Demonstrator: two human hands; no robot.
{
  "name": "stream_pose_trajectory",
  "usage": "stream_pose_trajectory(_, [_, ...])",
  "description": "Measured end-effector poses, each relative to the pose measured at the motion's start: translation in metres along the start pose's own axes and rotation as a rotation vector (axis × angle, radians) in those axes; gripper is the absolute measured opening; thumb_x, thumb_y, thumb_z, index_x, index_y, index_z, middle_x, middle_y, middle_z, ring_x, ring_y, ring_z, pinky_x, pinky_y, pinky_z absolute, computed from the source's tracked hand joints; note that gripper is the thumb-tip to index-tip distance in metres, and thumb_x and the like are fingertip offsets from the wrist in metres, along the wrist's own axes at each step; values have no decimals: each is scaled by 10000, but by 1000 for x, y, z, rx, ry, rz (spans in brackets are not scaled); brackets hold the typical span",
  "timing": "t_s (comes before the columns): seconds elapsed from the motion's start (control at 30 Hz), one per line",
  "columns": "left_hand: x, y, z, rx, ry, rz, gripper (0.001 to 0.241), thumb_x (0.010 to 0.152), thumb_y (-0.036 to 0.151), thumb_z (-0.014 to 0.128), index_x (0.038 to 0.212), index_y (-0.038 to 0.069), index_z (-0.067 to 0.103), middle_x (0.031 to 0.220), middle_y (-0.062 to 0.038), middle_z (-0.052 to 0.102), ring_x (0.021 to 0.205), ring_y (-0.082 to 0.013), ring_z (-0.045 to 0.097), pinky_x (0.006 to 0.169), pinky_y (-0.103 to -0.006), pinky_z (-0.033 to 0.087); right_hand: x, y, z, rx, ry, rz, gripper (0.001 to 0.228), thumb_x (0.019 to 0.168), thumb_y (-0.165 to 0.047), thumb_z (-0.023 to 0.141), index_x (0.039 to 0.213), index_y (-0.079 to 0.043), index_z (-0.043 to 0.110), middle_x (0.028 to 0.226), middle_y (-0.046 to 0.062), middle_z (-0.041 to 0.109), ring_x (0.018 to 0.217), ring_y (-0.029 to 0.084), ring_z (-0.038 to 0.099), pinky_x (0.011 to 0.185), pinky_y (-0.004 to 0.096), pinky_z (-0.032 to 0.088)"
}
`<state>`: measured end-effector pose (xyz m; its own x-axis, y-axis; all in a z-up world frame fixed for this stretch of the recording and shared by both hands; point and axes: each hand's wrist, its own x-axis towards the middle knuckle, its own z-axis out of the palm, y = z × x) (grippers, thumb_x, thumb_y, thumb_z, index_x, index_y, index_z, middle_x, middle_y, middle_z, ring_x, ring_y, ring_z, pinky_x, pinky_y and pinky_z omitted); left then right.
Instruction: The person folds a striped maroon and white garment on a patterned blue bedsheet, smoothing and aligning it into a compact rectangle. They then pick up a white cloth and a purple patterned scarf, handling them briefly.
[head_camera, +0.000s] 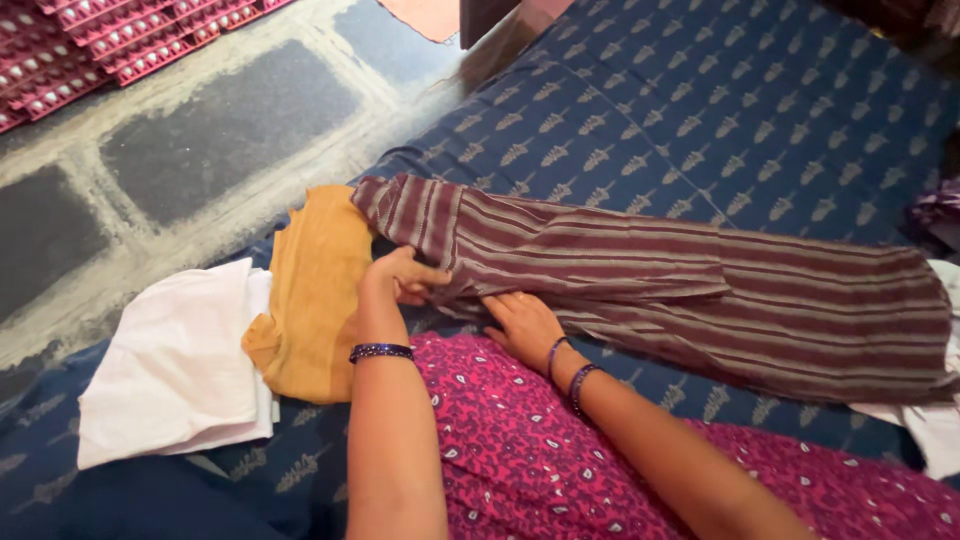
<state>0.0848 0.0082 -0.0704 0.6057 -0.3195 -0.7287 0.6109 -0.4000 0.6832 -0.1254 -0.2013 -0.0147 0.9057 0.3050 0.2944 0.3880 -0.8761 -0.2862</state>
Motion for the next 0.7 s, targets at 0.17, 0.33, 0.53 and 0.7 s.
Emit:
stream_pose_trajectory(0.17, [14,12,-20,-693,174,120,447,893,172,736,1308,169,568,1171,-39,695,958,-267,689,771,-477,543,28,-5,42,-9,-96,23,385,820,-354,747,1121,-132,653,1046,104,670,964,308,647,792,470,506])
stream_pose_trajectory(0.33, [55,3,-49,-703,277,329,435,841,41,758,1253,126,648,1109,-5,721,929,-186,686,727,-387,535,44,-5,81,8,-235,147,257,849,-311,704,1042,-145,664,968,94,678,912,311,670,778,469,528])
stream_pose_trajectory(0.53, [70,-9,-47,-348,617,663,343,826,107,826,1130,-19,728,1018,-58,777,902,-150,696,811,-280,541,41,-3,90,68,-268,88,265,808,-359,672,983,-160,696,996,98,693,992,337,664,870,505,469])
stream_pose_trajectory(0.7, [78,3,-43,35,953,614,410,791,171,889,1076,-41,685,1026,-212,726,944,-343,694,853,-399,531,39,3,97,64,-318,-50,501,901,-495,592,1215,-107,632,1121,116,667,1078,305,627,922,492,403])
